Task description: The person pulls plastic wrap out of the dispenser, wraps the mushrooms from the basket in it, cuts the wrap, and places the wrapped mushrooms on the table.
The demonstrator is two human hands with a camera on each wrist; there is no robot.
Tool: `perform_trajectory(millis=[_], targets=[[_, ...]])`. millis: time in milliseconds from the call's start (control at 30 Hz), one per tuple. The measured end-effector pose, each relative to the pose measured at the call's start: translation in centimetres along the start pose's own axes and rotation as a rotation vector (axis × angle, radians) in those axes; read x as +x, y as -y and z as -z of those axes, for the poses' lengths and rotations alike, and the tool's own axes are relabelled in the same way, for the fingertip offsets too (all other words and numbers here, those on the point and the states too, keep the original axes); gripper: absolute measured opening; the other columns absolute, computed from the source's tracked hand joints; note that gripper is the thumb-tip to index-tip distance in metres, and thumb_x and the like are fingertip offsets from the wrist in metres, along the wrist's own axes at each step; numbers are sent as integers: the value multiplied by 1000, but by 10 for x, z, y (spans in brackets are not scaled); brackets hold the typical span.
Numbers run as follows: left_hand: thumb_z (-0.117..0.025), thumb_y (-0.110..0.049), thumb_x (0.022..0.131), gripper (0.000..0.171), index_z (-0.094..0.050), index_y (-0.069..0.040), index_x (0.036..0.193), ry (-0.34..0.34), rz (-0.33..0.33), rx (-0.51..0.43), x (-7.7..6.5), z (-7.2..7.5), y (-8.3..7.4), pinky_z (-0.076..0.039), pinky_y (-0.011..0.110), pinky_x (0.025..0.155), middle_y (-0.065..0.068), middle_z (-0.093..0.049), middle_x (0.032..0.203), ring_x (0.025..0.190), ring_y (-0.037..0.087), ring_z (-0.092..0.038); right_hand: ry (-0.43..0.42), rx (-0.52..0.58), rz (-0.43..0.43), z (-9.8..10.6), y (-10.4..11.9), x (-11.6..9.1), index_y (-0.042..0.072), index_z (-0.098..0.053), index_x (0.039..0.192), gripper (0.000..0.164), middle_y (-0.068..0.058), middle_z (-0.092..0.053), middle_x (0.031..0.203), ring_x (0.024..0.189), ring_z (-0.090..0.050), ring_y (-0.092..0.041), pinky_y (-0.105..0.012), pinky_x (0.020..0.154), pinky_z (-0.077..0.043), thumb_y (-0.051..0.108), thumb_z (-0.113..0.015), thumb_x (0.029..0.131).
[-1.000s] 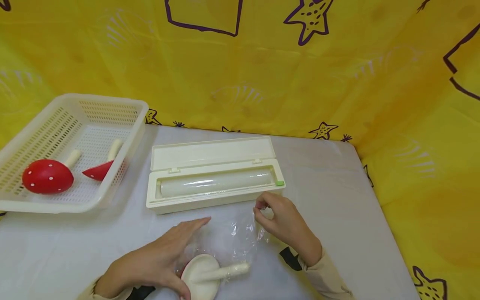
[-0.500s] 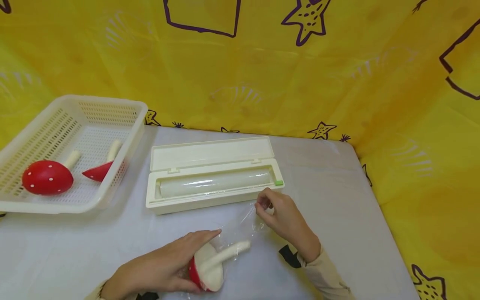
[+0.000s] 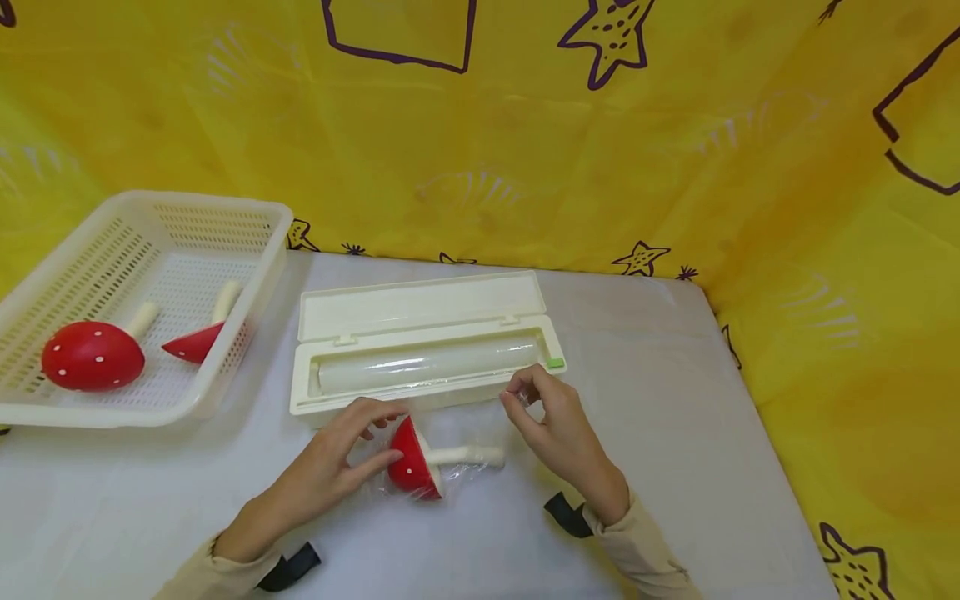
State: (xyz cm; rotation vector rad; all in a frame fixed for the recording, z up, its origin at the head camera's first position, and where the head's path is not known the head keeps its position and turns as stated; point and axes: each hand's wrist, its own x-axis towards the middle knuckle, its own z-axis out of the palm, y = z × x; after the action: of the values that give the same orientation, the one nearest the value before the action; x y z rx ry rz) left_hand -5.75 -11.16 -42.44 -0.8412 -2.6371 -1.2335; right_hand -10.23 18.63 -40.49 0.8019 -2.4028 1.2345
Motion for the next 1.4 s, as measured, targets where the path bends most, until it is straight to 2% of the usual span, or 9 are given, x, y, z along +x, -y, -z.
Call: perform_trajectory(millis=[67,167,333,500,633,867,1067,1200,1400], targets=[[-82,-25,81,54,-60,-19,129,28,-59,-13,0,2,0,-54,34,90,-3,-59,125,112,14,-56,-2,5,-16,-1,0,0,5,-59,91,19,1,-65,85,77,-53,-5,-14,75,-50,-11,-68,84],[-87,-42,71,74,-55,-22,134,134,-151,10,-3,4,0,-50,40,100,-1,-54,134,125,16,-49,1,10,-29,-2,0,1,4,-59,91,18,1,-64,84,76,-53,-4,-15,74,-51,-10,-68,85],[-91,-43,64,101,-40,-24,148,245,-193,92,-5,7,1,-49,45,103,6,-47,146,134,23,-45,18,15,-33,-3,0,3,4,-58,92,18,2,-64,83,74,-54,-3,-16,72,-52,-10,-68,85],[-87,-24,75,81,-47,-16,144,118,-169,82,0,4,3,-54,42,99,4,-57,139,123,20,-58,23,52,-21,-6,3,5,3,-57,94,19,1,-63,83,74,-53,-3,-17,70,-50,-11,-67,86],[-89,-32,72,88,-45,-11,145,42,-128,145,6,-2,2,-53,41,99,4,-57,137,121,18,-57,42,104,-12,-10,9,7,1,-55,97,18,-4,-64,83,74,-59,-5,-18,69,-53,-11,-64,88],[-88,-49,69,103,-37,-13,150,46,-48,249,14,-7,-4,-48,46,105,4,-51,144,133,22,-51,162,130,16,-21,20,3,5,-56,103,23,-1,-62,87,80,-59,-6,-24,74,-56,-5,-69,87],[-86,-53,68,102,-39,-13,149,32,-38,272,17,-9,-6,-52,44,98,2,-55,140,126,20,-56,388,149,-8,-40,23,-7,8,-50,116,63,0,-49,81,79,-46,-5,-24,68,-47,25,-90,71],[-86,-54,68,102,-39,-15,149,55,-27,236,16,-8,-6,-53,43,95,2,-55,139,121,19,-58,448,147,-44,-46,24,-6,4,-47,119,71,2,-49,82,77,-45,-4,-20,66,-47,25,-92,68],[-75,-30,88,62,-49,-13,142,39,0,112,17,2,-4,-57,36,88,4,-64,128,104,17,-65,469,167,-60,-42,22,-3,5,-45,124,76,1,-53,85,77,-49,-5,-20,70,-50,19,-93,67]])
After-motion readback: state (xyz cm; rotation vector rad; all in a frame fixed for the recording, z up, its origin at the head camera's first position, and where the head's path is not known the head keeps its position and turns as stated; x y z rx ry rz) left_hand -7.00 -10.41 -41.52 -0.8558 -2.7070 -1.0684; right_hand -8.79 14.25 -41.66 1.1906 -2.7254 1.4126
